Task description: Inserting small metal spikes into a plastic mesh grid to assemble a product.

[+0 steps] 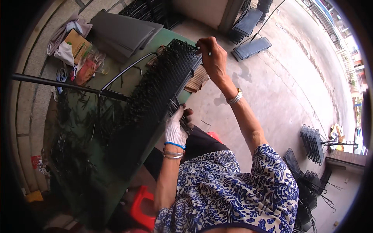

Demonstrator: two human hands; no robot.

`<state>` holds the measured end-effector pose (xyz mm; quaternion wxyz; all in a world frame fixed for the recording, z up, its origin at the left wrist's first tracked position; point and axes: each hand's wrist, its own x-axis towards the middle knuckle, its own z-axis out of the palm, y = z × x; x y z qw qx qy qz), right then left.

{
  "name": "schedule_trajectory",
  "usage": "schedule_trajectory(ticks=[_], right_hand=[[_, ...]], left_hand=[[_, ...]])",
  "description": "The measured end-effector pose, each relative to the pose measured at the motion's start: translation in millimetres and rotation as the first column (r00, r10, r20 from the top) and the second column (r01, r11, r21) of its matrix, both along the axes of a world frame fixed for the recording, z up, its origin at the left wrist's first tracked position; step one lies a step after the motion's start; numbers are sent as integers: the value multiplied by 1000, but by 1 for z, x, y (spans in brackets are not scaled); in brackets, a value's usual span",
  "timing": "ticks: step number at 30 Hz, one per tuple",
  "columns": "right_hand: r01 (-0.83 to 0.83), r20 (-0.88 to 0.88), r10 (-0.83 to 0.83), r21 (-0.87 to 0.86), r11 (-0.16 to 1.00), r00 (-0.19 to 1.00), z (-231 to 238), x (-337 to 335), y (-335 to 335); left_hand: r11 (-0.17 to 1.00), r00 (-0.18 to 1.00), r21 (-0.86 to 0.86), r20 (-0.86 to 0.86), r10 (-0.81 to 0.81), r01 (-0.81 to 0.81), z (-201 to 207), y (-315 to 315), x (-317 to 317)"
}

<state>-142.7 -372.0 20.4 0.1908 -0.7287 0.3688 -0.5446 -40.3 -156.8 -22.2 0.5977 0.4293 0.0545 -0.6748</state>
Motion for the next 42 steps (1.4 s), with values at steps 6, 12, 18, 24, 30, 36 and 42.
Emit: schedule_trajectory(ticks=[6,12,18,24,30,36,42], right_hand=[[-26,-96,23,-24,999,995,-22,22,-25],[23,-389,-55,-86,996,919,-22,30,-27],[43,-562,-109,-130,991,820,-13,32,-39],[47,-406,-89,-113,992,909,-23,24,-30],[46,-226,46,386,921,973,-39,14,-37],[141,-326,24,473,870,945,-32,20,-22],[167,-352,-28,372,913,935,-44,20,18]], left_hand=[[1000,999,10,-46,20,-20,19,-3,-6],[996,995,-38,46,87,-85,17,3,2],[976,950,44,243,197,-214,32,9,7],[974,970,-6,98,224,-224,20,18,13],[956,963,-117,-8,271,-270,10,21,14],[938,950,-152,-53,307,-312,11,34,15],[942,953,-180,54,298,-284,19,67,24]])
